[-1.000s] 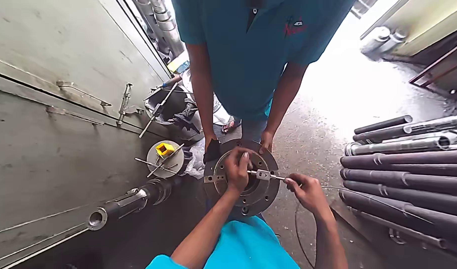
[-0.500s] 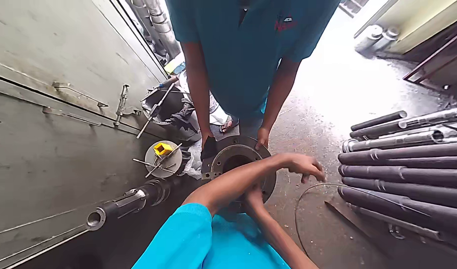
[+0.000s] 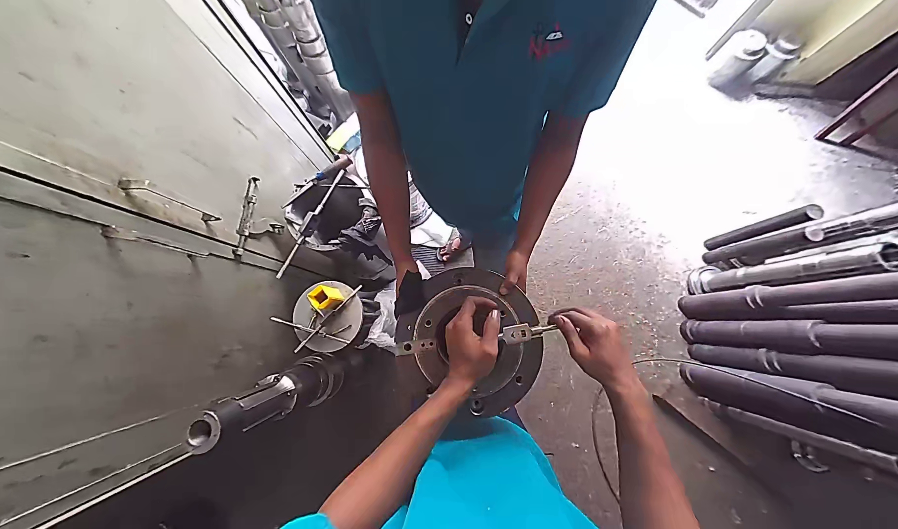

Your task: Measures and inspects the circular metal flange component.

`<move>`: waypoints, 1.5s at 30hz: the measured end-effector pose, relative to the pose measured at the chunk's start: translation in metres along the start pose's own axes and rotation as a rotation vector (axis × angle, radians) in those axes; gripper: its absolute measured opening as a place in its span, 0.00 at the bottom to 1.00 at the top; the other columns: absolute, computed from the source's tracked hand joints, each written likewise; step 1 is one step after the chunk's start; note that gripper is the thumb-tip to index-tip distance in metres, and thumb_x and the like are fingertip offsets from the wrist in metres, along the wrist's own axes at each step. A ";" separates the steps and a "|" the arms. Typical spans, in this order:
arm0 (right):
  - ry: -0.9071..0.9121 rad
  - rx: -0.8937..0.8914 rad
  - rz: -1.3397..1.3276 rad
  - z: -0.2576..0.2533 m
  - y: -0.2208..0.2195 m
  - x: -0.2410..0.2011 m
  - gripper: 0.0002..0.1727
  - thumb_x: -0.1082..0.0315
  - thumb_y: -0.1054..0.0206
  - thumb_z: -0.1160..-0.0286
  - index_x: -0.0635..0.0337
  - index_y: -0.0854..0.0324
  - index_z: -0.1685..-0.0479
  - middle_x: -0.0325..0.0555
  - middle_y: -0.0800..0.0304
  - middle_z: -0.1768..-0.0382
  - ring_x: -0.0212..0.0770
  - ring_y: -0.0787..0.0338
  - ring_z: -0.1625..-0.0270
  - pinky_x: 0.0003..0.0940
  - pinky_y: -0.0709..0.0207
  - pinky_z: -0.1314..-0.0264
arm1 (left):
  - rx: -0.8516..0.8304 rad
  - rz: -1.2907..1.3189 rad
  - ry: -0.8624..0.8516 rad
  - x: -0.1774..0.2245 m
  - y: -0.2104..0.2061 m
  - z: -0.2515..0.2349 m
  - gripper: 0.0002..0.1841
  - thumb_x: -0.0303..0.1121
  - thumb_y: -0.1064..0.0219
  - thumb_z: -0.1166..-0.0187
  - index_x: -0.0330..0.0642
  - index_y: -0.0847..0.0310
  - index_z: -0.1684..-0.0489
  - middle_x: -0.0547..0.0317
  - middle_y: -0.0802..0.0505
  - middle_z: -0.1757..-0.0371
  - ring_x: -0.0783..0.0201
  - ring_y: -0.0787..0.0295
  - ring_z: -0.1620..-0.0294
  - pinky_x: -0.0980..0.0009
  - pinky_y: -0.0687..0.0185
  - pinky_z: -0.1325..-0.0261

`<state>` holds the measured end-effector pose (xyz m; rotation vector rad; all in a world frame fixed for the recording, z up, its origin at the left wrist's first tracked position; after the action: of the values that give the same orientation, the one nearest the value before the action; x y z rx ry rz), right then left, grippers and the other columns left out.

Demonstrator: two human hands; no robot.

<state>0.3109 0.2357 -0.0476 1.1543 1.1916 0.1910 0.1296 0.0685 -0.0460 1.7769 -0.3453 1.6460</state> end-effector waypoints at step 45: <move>0.238 -0.234 -1.021 0.013 0.078 -0.219 0.21 0.63 0.45 0.19 0.71 0.16 0.42 0.48 0.07 0.55 0.33 0.09 0.58 0.29 0.13 0.55 | -0.494 0.336 -0.110 0.031 -0.003 -0.048 0.16 0.29 0.45 0.16 0.33 0.21 0.35 0.50 0.07 0.46 0.60 0.06 0.52 0.59 0.07 0.47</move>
<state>0.2612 0.1199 0.1484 0.2269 1.7749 -0.3144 0.0990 0.1090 -0.0192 1.4841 -1.0516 1.5089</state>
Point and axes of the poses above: each hand's wrist, its own z-axis away from the middle knuckle, its own y-axis out of the back of the hand, x = y × z, the point moved 3 cm from there along -z, towards the middle knuckle
